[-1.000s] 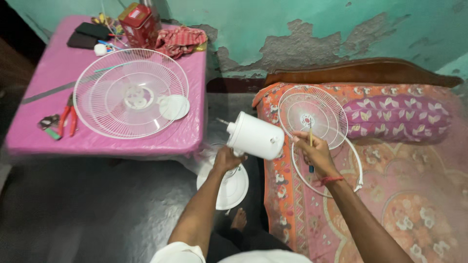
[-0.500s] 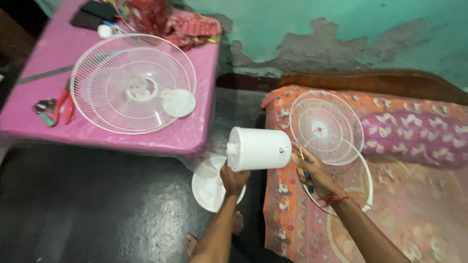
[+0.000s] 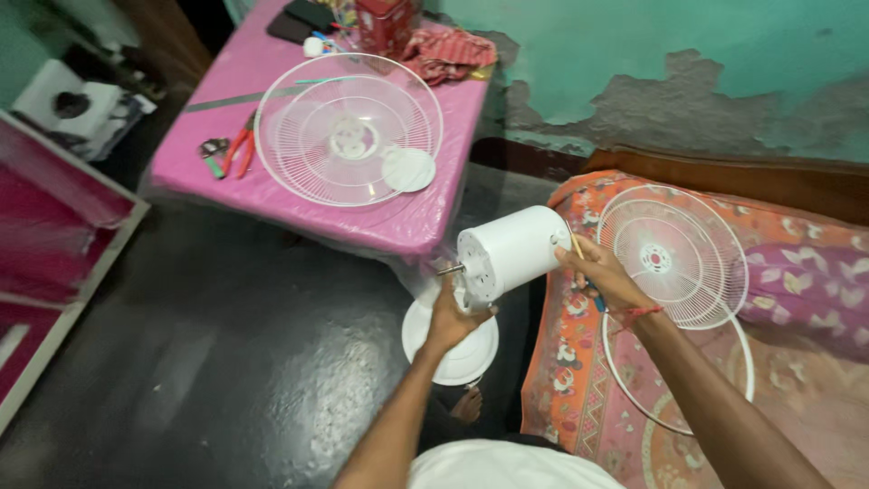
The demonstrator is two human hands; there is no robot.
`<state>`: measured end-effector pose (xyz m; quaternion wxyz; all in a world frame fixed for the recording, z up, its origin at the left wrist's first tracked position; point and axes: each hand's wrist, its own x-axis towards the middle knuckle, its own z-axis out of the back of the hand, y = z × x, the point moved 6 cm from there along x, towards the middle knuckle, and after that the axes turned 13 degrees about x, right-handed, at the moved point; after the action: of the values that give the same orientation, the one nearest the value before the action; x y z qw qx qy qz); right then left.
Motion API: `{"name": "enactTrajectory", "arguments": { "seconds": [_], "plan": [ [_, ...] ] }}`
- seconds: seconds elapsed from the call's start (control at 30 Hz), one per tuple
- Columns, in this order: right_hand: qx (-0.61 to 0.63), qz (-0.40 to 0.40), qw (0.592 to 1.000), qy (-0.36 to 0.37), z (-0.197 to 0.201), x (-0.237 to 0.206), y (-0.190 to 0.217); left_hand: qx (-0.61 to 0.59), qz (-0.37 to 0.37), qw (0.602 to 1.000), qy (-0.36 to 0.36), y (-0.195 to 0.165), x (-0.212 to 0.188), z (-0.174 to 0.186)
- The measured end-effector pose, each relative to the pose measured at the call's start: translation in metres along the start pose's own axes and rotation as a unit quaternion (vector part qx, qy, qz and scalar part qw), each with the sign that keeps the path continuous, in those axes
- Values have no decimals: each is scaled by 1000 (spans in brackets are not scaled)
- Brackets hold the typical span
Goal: The person disassembles a pedestal fan, removing the front guard, rear grille and blade, then uses a screwdriver to unscrew the motor housing and stand column while holding the fan steady. They set removed parts on a nearby table and continue loosening screws on the fan body.
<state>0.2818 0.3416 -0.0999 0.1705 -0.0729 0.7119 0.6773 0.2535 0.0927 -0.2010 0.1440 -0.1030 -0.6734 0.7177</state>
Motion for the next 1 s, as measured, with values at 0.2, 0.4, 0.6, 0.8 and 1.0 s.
{"name": "enactTrajectory", "arguments": {
  "seconds": [0.2, 0.4, 0.6, 0.8, 1.0],
  "plan": [
    [-10, 13, 1000, -7, -19, -4, 12, 63, -34, 994, 79, -47, 12, 52],
    [-31, 27, 998, -57, -14, -7, 10, 121, -55, 987, 95, -54, 5, 39],
    [39, 31, 997, -63, -11, -6, -8, 181, -10, 983, 15, -35, 10, 31],
    [29, 18, 996, -84, -14, -3, -11, 203, -8, 979, 19, -12, 11, 32],
    [14, 29, 996, -79, -16, -7, -12, -232, 205, 951, 0, 46, -1, 31]
  ]
}}
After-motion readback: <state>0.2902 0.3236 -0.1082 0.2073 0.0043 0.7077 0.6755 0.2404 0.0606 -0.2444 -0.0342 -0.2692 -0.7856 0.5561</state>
